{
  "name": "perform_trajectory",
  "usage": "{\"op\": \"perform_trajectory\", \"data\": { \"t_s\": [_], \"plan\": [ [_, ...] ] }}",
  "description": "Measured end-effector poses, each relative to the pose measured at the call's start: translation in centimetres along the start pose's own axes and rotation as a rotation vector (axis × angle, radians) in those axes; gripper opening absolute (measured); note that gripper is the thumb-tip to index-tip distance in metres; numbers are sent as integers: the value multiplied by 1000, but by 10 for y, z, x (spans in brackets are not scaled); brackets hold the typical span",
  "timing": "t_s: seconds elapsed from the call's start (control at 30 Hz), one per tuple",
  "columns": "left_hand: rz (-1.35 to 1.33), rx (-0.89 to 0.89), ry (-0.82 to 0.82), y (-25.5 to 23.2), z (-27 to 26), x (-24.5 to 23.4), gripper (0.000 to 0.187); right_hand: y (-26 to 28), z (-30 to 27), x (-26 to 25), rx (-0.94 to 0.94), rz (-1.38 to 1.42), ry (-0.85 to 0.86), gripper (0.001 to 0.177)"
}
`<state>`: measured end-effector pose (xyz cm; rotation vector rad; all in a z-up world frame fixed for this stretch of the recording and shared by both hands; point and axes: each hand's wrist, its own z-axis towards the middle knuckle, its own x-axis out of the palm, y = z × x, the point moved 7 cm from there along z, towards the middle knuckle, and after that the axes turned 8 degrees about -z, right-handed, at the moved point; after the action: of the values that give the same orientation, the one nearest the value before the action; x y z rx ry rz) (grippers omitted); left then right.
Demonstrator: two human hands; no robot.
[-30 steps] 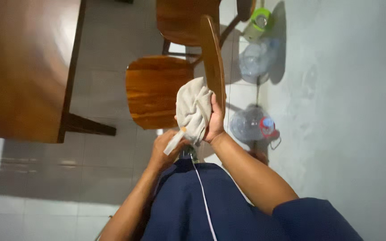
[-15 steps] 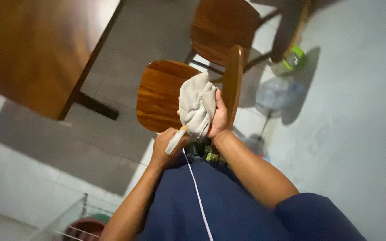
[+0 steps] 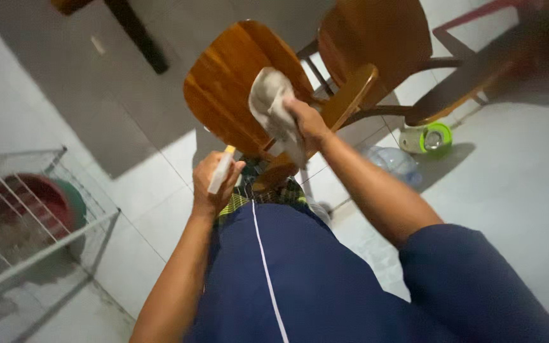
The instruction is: The person wipes down the seats, frames, and backs of wooden chairs and a table surface with a cloth while holding a spray bottle.
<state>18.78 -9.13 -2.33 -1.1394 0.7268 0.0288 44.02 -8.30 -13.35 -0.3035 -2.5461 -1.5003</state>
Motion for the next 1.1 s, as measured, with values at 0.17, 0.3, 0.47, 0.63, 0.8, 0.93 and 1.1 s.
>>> {"op": "perform_trajectory", "data": {
  "t_s": [0.17,0.3,0.47,0.63,0.8,0.93,1.1],
  "plan": [
    [-112,-303,-162,-3,-40,-40,24,-50,-7,-5,116,-1513,444,65],
    [-163,-491,-235,7,-74,-56,25,-70,-12,18,387,-1912,468,70],
    [-170,-430,-320,7,-95,-66,24,-108,-23,88,370,-1694,700,70],
    [-193,-438,-328,14,-101,-71,23,-88,-44,42,7,-1713,809,65],
    [-196,-459,-280,11,-95,-65,22,-76,-10,-3,459,-1965,598,58],
    [-194,-540,-312,8,-91,-57,23,-133,-2,55,577,-1647,600,61],
    [-82,-545,-374,5,-81,-48,22,-130,-21,41,147,-1604,825,62]
  ]
}}
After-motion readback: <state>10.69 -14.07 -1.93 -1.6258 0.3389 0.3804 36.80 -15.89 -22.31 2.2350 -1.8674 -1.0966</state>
